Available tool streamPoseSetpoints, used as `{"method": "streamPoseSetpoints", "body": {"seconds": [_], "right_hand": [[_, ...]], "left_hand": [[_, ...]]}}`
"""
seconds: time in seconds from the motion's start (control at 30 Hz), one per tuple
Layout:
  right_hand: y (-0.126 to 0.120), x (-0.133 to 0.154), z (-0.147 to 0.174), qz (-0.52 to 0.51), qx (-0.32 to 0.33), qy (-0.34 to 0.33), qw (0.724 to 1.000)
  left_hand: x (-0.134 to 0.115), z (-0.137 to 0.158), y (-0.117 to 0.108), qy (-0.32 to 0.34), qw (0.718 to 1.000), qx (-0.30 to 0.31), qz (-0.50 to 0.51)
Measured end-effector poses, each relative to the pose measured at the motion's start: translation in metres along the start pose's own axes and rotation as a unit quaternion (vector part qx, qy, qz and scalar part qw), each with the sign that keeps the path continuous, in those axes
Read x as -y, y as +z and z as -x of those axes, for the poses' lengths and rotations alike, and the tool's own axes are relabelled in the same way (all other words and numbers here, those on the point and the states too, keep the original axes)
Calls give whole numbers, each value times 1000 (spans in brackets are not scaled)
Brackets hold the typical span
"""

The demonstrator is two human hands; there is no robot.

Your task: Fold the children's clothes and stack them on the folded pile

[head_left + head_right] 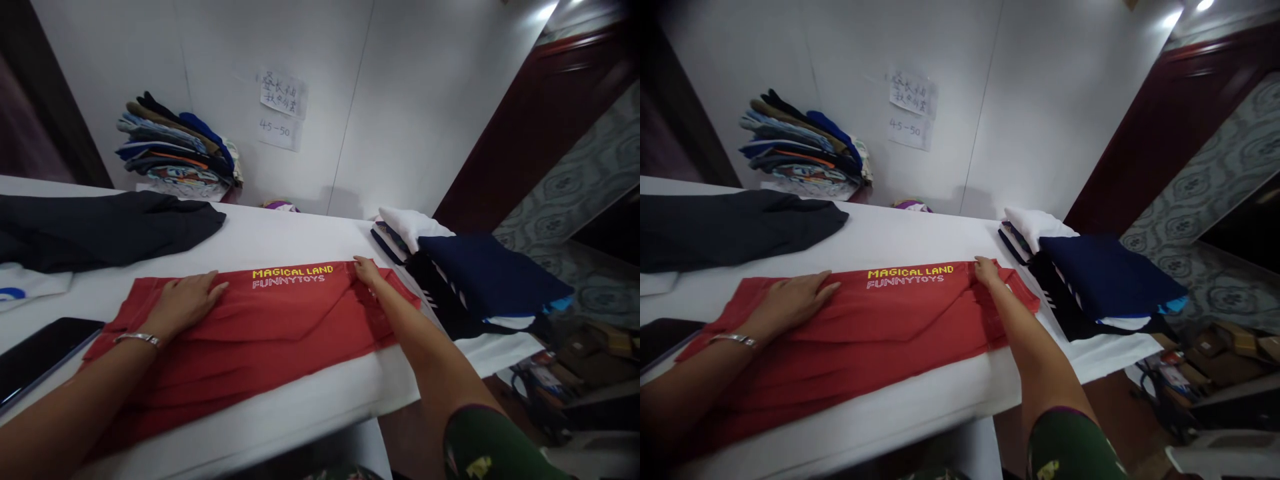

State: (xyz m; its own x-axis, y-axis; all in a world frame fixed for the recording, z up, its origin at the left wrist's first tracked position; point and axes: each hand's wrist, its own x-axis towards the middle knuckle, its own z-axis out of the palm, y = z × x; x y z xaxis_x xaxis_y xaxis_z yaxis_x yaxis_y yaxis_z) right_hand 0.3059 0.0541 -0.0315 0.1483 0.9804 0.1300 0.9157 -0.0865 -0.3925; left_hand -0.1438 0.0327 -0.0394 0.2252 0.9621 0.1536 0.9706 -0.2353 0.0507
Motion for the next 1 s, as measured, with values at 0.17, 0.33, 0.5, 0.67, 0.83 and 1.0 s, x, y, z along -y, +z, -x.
{"method": "streamPoseSetpoints", "body": {"seconds": [0.17,0.33,0.5,0.67,0.83,1.0], "right_hand": [[-1,-18,-16,98,37,32,994],[-2,-24,-26,167,64,38,983],[-13,-34,-36,196,81,52,976],[-21,-44,-41,192,63,69,977],[-9,-55,-37,156,38,123,979],[-4,-56,-32,140,10,137,981]], "left_hand": [[1,-1,-2,-25,999,-11,16],[1,-2,-5,-25,999,24,-4],[3,-2,2,-4,1000,-3,-11],[1,-2,2,-23,999,32,-23],[0,-2,1,-31,997,65,-34],[3,-3,6,-22,998,56,-19]]}}
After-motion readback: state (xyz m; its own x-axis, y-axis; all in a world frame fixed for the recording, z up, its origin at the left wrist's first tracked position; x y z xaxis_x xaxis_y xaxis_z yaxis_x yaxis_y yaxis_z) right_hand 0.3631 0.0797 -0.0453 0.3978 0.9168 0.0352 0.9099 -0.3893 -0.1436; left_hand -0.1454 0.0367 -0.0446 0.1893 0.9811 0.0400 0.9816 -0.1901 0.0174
